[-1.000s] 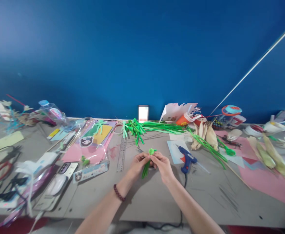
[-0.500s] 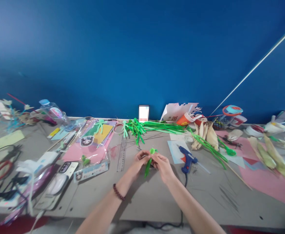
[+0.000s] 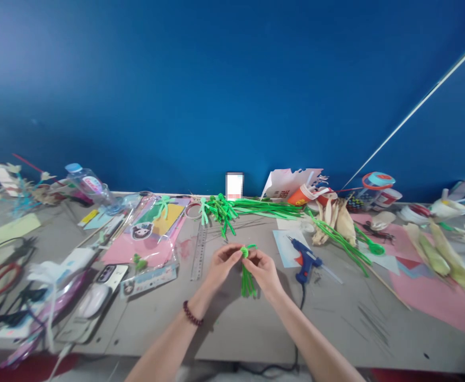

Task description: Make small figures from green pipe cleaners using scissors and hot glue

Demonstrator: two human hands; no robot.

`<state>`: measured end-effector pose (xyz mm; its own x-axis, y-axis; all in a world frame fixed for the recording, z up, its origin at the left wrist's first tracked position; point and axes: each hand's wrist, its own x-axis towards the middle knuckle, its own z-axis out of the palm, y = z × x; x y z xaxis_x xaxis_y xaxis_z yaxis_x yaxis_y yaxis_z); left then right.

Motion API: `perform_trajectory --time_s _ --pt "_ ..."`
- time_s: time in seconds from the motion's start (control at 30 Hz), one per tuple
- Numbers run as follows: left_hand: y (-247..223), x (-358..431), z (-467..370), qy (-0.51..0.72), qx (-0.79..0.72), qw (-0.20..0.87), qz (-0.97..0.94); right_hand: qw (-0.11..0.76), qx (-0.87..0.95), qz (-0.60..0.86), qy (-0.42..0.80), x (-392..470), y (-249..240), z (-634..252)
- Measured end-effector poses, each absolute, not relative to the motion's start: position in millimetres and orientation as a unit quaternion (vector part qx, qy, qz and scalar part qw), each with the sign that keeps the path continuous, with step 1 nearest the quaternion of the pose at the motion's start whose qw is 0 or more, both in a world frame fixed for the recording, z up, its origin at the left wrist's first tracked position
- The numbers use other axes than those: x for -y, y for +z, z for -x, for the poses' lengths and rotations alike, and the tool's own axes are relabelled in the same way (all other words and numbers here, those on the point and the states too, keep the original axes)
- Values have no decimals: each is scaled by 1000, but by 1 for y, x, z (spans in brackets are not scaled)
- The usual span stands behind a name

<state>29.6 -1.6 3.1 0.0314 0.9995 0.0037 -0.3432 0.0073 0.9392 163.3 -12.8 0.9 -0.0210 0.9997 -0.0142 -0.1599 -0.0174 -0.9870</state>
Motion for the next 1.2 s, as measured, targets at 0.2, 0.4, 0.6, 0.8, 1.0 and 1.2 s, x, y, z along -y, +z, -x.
perform_trajectory --time_s 0.2,0.4,0.6,0.8,1.0,1.2 --pt "-2 -1 -28 572 -405 630 -334 508 455 472 559 13 -7 -162" --pt "7 0 -28 528 -335 732 -269 511 446 467 568 12 -8 -162" --pt "7 0 -28 520 -350 735 -259 500 439 473 578 14 -3 -163" --pt "6 1 -30 526 -357 723 -269 486 410 474 609 14 5 -162" --pt "9 2 -31 517 -331 729 -304 498 383 444 639 11 -1 -162" --pt "9 1 -30 520 -355 711 -311 480 406 434 645 13 2 -163"
